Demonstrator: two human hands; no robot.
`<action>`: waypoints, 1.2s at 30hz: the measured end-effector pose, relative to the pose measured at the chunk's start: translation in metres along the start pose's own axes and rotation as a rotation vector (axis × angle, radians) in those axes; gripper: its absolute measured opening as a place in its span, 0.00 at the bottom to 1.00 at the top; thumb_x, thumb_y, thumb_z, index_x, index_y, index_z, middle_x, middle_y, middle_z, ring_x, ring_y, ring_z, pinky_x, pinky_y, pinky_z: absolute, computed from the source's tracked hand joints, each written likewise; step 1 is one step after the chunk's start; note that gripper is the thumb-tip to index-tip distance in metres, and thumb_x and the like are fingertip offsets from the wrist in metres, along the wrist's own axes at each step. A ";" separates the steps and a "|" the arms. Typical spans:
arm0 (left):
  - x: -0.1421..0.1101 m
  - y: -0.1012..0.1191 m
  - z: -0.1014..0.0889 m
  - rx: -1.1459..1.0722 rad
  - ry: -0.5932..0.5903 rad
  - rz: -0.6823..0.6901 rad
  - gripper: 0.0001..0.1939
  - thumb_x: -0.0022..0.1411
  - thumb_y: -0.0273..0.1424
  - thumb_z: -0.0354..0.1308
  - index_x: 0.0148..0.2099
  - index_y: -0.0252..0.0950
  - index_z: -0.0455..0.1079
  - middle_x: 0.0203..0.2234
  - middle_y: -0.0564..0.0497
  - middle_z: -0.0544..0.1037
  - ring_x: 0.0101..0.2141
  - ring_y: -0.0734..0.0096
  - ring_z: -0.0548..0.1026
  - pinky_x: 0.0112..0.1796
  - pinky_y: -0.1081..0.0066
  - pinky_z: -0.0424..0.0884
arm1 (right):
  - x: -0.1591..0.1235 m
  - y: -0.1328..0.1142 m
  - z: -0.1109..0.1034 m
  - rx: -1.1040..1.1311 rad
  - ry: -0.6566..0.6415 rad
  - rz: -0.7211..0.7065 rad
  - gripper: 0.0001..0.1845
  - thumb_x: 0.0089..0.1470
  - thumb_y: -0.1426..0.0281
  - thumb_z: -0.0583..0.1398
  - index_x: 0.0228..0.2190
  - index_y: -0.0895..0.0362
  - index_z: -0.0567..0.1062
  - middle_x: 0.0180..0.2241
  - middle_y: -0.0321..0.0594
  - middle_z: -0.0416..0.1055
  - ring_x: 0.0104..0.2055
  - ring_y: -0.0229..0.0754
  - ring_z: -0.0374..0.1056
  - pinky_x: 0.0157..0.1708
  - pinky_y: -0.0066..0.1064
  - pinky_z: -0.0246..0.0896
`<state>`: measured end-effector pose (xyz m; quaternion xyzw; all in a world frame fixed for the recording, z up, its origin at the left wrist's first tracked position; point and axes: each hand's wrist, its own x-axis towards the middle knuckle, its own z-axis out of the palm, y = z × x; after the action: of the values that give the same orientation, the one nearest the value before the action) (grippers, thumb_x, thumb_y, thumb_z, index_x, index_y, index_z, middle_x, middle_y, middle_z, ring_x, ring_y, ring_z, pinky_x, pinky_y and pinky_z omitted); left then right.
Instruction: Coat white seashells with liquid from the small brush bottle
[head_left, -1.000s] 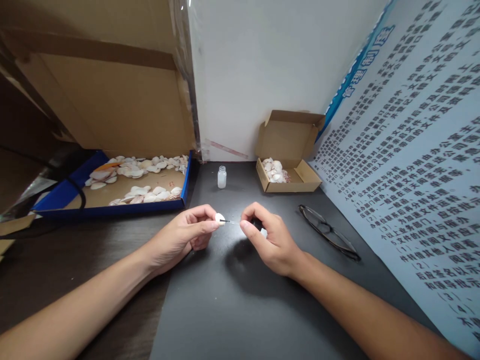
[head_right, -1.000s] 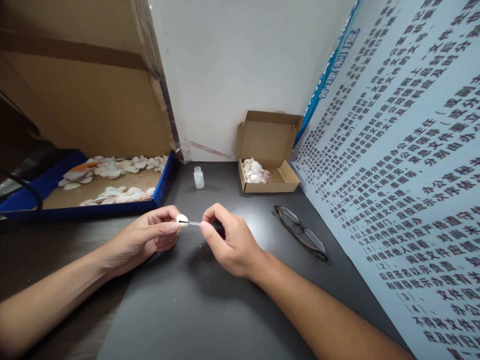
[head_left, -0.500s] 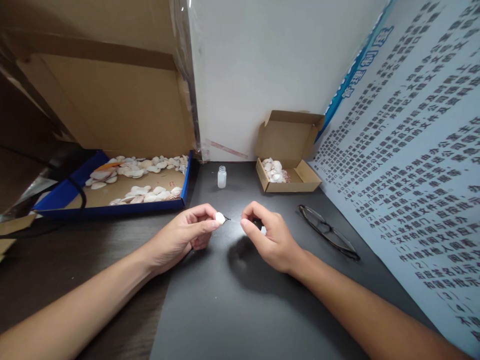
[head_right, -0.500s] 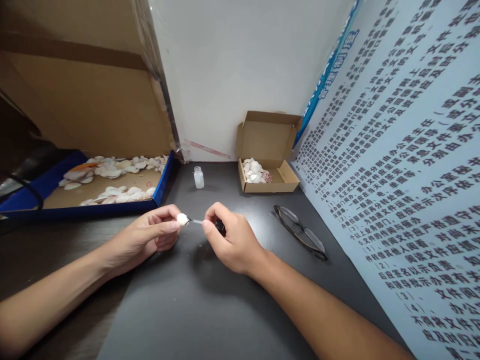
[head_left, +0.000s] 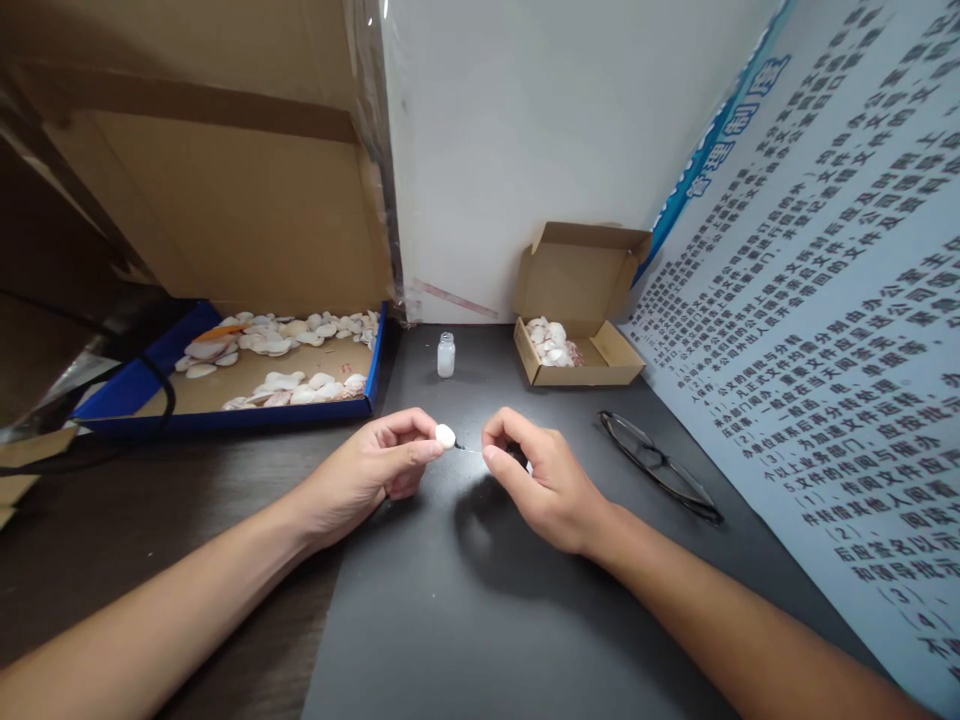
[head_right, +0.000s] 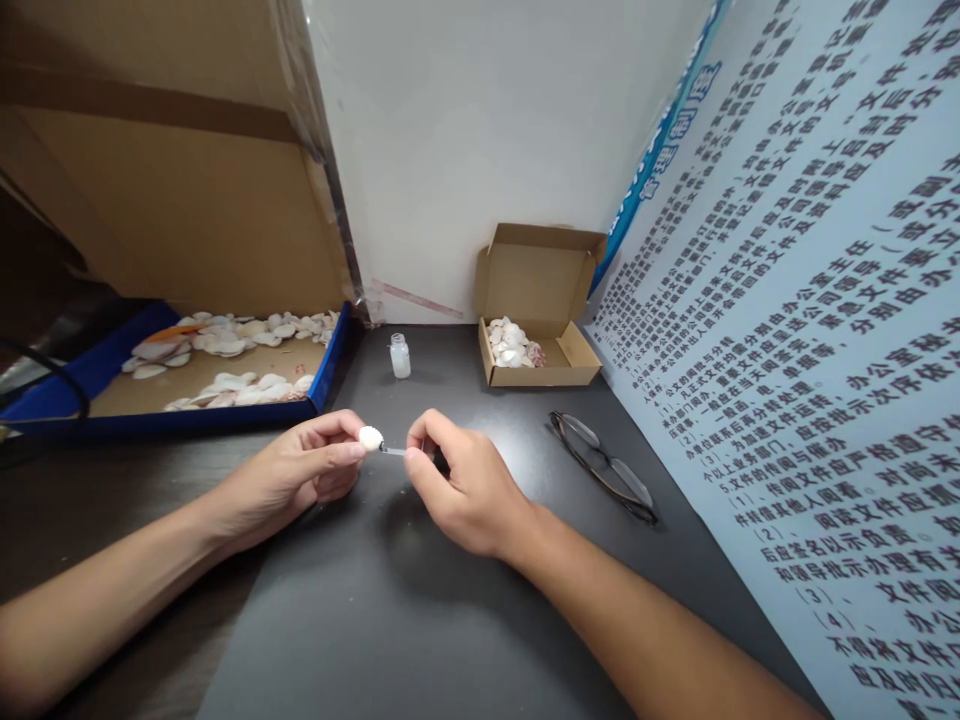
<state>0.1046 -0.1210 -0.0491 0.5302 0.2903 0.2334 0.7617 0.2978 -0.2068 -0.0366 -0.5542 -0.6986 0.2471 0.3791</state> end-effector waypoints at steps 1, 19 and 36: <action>0.000 0.000 0.000 -0.002 0.000 0.000 0.14 0.53 0.38 0.67 0.34 0.36 0.67 0.16 0.61 0.57 0.19 0.82 0.51 0.21 0.76 0.46 | 0.000 0.000 0.000 -0.005 -0.003 0.006 0.07 0.60 0.68 0.52 0.30 0.56 0.64 0.26 0.32 0.63 0.27 0.33 0.57 0.29 0.25 0.51; 0.000 -0.001 0.000 0.028 0.003 0.003 0.14 0.55 0.38 0.66 0.34 0.36 0.66 0.16 0.61 0.56 0.19 0.83 0.52 0.21 0.77 0.48 | 0.004 0.005 0.002 -0.153 -0.005 0.144 0.06 0.57 0.68 0.55 0.30 0.56 0.68 0.24 0.31 0.67 0.26 0.32 0.59 0.27 0.25 0.50; -0.001 -0.001 0.000 0.131 -0.002 0.049 0.13 0.56 0.39 0.65 0.34 0.36 0.67 0.16 0.61 0.57 0.19 0.82 0.53 0.21 0.76 0.48 | -0.001 -0.002 0.000 0.063 0.071 -0.122 0.05 0.56 0.71 0.56 0.28 0.58 0.69 0.24 0.33 0.66 0.26 0.32 0.60 0.28 0.24 0.55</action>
<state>0.1041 -0.1215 -0.0495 0.5861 0.2910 0.2318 0.7198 0.2970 -0.2081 -0.0351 -0.5069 -0.7090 0.2258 0.4353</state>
